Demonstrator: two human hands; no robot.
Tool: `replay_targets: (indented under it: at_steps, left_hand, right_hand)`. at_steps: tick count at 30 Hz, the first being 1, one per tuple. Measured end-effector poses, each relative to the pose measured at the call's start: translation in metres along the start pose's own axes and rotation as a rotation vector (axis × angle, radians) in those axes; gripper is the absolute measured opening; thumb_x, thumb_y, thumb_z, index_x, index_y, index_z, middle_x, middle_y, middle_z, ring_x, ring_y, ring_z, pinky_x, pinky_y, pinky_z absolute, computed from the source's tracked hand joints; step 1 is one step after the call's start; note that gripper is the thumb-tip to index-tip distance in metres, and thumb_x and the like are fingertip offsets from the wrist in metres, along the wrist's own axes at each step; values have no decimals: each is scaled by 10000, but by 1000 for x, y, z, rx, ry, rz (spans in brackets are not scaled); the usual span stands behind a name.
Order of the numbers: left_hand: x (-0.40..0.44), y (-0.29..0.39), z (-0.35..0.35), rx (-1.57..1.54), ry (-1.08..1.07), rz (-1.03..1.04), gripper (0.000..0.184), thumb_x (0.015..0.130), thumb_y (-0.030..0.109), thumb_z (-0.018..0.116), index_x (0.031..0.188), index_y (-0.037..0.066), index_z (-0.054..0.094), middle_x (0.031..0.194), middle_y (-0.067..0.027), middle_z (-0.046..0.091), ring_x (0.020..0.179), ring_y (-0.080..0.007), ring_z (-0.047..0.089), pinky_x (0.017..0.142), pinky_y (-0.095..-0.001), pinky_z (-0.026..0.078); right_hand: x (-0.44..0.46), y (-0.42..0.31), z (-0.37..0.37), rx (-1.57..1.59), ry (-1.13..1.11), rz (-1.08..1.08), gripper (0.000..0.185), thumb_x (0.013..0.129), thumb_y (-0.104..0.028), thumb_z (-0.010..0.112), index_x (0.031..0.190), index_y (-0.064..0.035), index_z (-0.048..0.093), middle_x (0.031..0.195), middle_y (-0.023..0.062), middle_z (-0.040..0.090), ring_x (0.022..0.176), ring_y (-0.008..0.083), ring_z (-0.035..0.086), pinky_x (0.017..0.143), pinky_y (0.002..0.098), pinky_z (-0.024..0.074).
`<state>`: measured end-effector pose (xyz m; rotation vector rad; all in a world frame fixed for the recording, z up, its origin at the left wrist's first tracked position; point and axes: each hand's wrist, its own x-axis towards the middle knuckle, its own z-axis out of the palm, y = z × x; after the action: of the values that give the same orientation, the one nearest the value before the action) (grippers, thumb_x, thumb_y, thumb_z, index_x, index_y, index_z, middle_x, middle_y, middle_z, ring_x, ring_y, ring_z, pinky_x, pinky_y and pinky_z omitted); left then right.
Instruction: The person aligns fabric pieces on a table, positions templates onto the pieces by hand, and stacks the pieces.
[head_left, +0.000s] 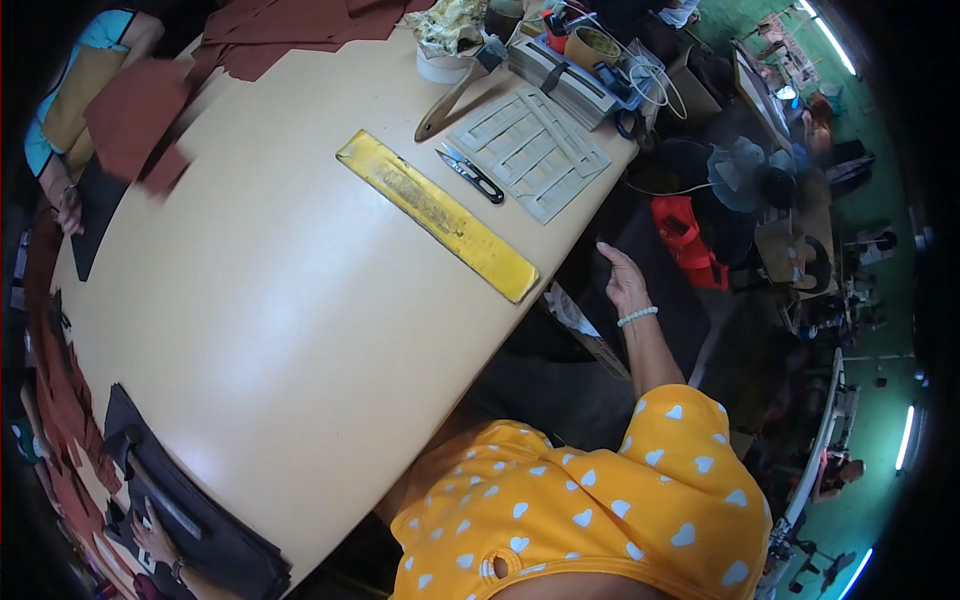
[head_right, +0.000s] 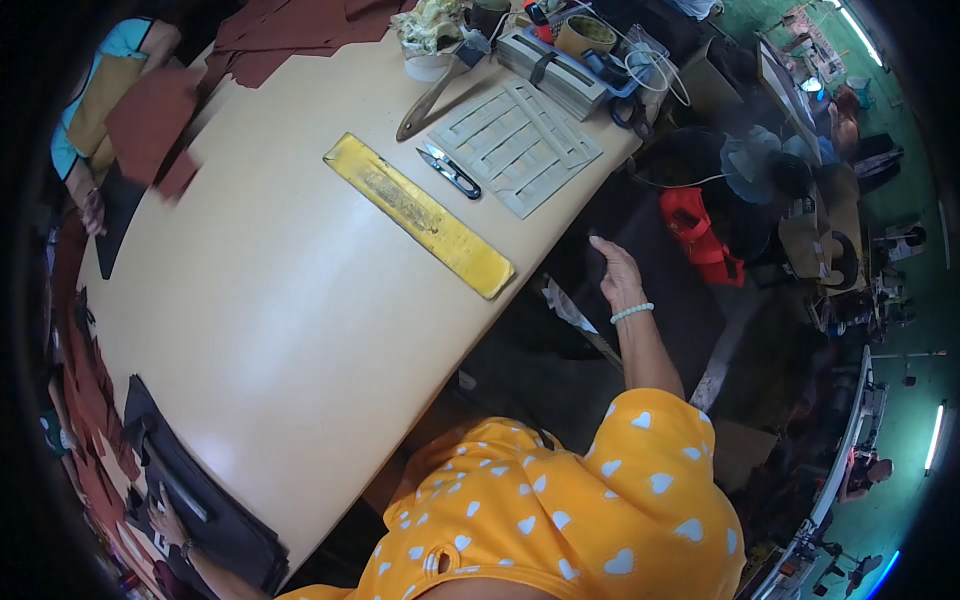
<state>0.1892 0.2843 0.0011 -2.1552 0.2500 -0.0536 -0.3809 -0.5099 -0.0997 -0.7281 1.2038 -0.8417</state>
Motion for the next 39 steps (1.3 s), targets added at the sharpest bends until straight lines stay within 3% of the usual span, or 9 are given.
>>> replay_targets:
  at_steps: [9,14,21,25,27,29,31,35,39]
  left_hand:
    - [-3,6,-26,-37,-119,-74,782,824,115,555,1390,492,168,1408,-23,367,1281,-273,360,1054,-489,321]
    - [-1,13,-45,-432,-158,-368,547,876,522,414,1387,346,332,1410,-52,374,1284,-320,344,1013,-603,271]
    - [-6,8,-40,-576,-117,-332,684,818,687,361,1384,304,362,1450,-80,321,1316,-373,284,940,-712,228]
    - [-11,17,-48,-641,31,-544,877,716,809,371,1423,297,277,1486,-80,244,1328,-395,244,955,-738,122]
    - [-13,20,-53,-448,355,-546,821,770,749,402,1427,274,269,1477,-96,255,1343,-387,212,897,-766,187]
    - [-31,31,-93,-365,820,-469,803,792,724,409,1428,256,267,1473,-98,260,1347,-383,203,879,-762,233]
    - [-58,51,-152,-395,731,-441,762,826,653,450,1430,226,265,1454,-105,293,1327,-379,256,873,-735,285]
    - [-127,132,-276,-943,721,-105,673,830,351,631,1396,129,342,1442,-95,336,1348,-322,252,1054,-576,151]
    - [-164,204,-333,-1699,468,342,660,807,193,656,1374,45,351,1408,-144,375,1353,-287,253,1101,-433,167]
  right_hand:
    - [-3,-4,3,-75,72,83,318,763,-261,733,1011,-80,650,1027,55,650,996,141,578,916,288,414]
    - [-33,-26,32,-68,239,127,439,794,-374,695,1083,-56,606,1140,69,603,1048,198,551,939,364,410]
    - [12,-1,-16,213,-157,154,408,883,-313,581,1207,-80,496,1145,69,607,1009,235,592,951,404,415]
    - [5,-12,-8,179,359,19,336,904,-264,529,1158,-46,503,1116,56,607,1027,220,585,940,416,418]
    - [10,-13,-36,203,376,9,166,901,-238,516,965,-90,555,878,10,612,798,165,603,752,357,480]
    - [-15,-23,-36,229,592,-73,291,893,-222,505,628,-195,387,550,-48,327,499,125,358,497,307,320]
    - [9,-15,-79,192,664,-249,203,908,-228,446,870,-93,593,822,58,593,739,190,561,705,384,463]
    - [-53,-66,-20,505,787,-328,361,928,-248,391,1139,-5,555,1181,117,566,1061,267,546,955,382,402]
    - [-68,-106,37,634,154,-581,376,950,-230,376,1203,12,513,1254,141,531,1147,284,508,1015,404,367]
